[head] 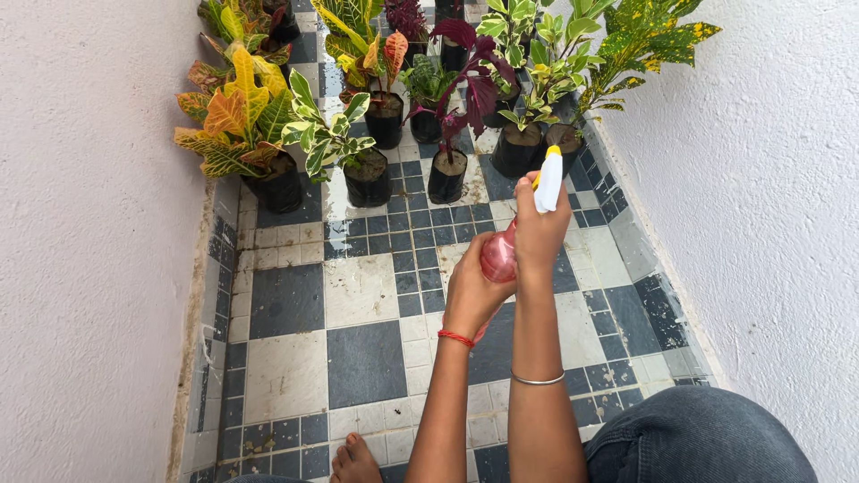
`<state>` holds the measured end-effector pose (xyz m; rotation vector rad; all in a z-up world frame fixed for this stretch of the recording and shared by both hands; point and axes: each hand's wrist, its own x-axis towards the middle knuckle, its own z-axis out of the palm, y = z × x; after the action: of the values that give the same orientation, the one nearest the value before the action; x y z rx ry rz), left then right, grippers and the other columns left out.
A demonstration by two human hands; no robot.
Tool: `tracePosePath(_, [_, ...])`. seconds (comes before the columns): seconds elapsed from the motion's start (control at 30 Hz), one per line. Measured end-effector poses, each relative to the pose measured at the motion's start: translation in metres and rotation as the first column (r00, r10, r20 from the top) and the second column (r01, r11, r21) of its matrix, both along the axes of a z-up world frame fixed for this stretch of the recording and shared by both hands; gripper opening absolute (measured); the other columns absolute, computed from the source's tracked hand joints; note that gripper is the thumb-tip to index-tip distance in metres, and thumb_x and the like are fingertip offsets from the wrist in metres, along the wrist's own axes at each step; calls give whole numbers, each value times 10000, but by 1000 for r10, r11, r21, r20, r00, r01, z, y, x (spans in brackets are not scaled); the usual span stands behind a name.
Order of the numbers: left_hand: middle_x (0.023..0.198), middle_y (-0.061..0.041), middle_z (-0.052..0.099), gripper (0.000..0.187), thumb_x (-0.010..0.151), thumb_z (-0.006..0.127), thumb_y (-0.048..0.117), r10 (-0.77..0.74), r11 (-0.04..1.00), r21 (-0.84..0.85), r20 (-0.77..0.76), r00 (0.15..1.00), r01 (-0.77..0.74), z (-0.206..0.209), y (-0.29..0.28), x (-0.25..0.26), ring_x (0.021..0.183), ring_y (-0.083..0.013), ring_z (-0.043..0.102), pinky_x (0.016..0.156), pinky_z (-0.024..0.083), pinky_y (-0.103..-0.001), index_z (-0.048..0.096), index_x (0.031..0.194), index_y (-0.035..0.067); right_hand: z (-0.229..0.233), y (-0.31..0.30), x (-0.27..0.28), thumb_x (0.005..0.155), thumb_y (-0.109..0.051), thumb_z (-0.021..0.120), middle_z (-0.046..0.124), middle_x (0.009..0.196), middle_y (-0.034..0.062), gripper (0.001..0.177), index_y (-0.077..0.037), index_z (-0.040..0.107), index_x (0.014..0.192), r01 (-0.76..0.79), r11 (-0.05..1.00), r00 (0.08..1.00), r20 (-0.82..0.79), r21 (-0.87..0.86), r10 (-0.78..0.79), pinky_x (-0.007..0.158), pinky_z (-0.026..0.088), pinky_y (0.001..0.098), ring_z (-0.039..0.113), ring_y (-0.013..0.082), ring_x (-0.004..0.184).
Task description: The person sits on a tiled floor and uses a pink spray bottle to mist a row of potted plants. They systematically move from one plant to the next, spraying the leaves and soil of each pot.
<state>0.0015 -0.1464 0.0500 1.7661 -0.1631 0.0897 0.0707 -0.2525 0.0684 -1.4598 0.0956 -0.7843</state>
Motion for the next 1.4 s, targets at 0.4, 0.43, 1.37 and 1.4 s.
tracePosePath(0.4, [1201,-141,734,719,657,891,286,11,997,71,-112,994,-3,-29,1,1,1083,-310,730,907,576,-397,602,1290,106,-43,-2,8,963,-170,697,670,894,19,189,-10,679,1063,62,998,976,-209,8,-59,750,491,254,597,81,812])
tracePosePath(0.43, [1200,-142,732,724,650,895,288,16,996,84,-118,993,-6,-32,1,1,1083,-313,728,906,574,-399,602,1286,104,-47,-3,10,963,-169,694,666,881,26,190,-5,677,1056,51,998,976,-211,27,-44,741,489,259,597,88,800])
tracePosePath(1.37, [1164,-263,699,981,679,845,332,131,991,20,86,988,-133,24,-18,24,1078,-432,694,882,570,-452,391,1507,69,48,-7,43,931,-263,776,690,1029,-19,363,-39,663,1194,-205,976,979,-5,-68,205,680,558,224,640,40,843])
tracePosePath(1.4, [1201,-274,696,991,703,857,366,187,982,3,147,971,-190,37,-15,38,1102,-438,691,908,560,-460,377,1516,63,70,5,59,911,-279,768,690,1051,-38,377,-55,650,1191,-295,951,955,-19,-96,295,639,584,222,653,26,844])
